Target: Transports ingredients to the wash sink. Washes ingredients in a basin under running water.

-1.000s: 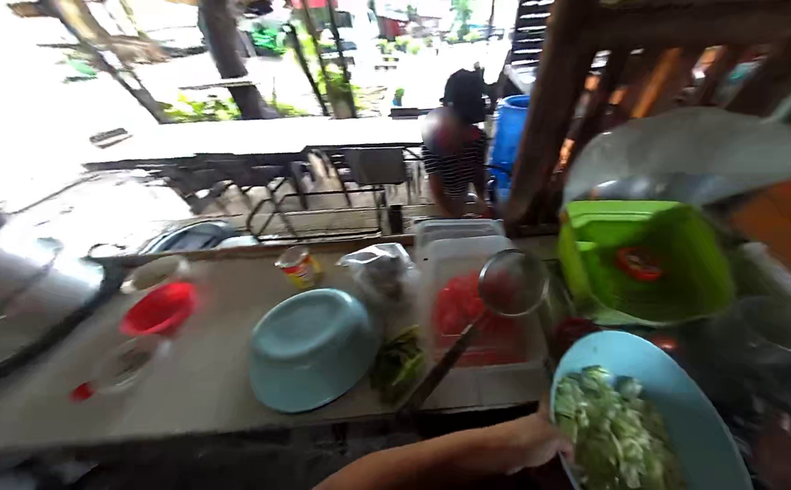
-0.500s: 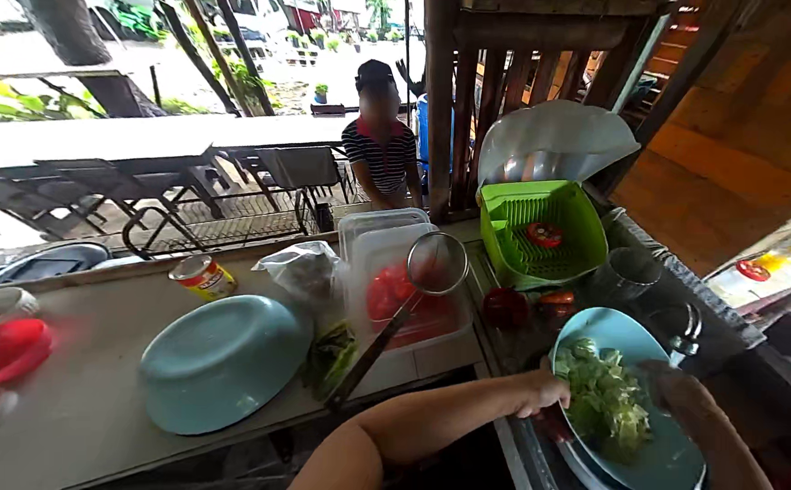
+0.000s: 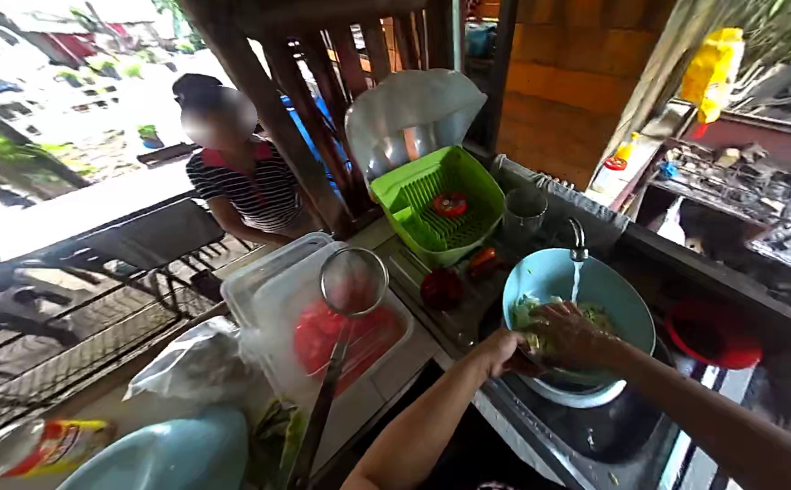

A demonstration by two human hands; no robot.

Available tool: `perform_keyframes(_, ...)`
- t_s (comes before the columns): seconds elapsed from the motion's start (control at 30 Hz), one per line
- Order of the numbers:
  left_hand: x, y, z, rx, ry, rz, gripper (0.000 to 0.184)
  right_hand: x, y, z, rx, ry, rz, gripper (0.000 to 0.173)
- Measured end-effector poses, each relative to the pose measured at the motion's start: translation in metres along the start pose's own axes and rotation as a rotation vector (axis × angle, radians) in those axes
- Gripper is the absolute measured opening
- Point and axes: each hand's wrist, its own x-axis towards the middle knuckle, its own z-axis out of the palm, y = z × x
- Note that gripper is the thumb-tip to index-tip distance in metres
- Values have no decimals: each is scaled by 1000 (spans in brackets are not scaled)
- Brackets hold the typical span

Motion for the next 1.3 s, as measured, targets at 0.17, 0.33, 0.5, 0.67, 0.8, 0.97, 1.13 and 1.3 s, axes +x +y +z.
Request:
perform_keyframes(0.17, 0, -2, 6, 34, -11, 27, 18, -8, 75, 4, 211, 65, 351, 69)
perform_keyframes(0.33, 0, -7, 12, 112, -1, 17, 22, 26, 94, -8, 392, 438, 713, 58)
perform_keyframes(0.5, 10, -4, 3, 110, -39, 27, 23, 61, 50, 0, 169, 108, 256, 55)
perform_keyframes(0.67, -3, -8, -7, 11, 7, 22, 22, 44, 77, -33, 474, 72, 125, 33)
perform_keyframes(0.8, -5, -8, -12, -52, 12, 38, 20, 47, 92, -33, 557, 198, 411, 33)
perform_keyframes(0.97, -7, -7, -13, -47, 4, 45, 25, 46, 87, -46, 652, 118, 365, 32)
perform_keyframes(1.13, -2, -6, -6, 55, -36, 67, 24, 71, 46, -26, 587, 392, 479, 40)
perform_keyframes(1.3, -9, 1, -10, -13, -2, 80, 27, 55, -6, 1, 162, 96, -46, 44)
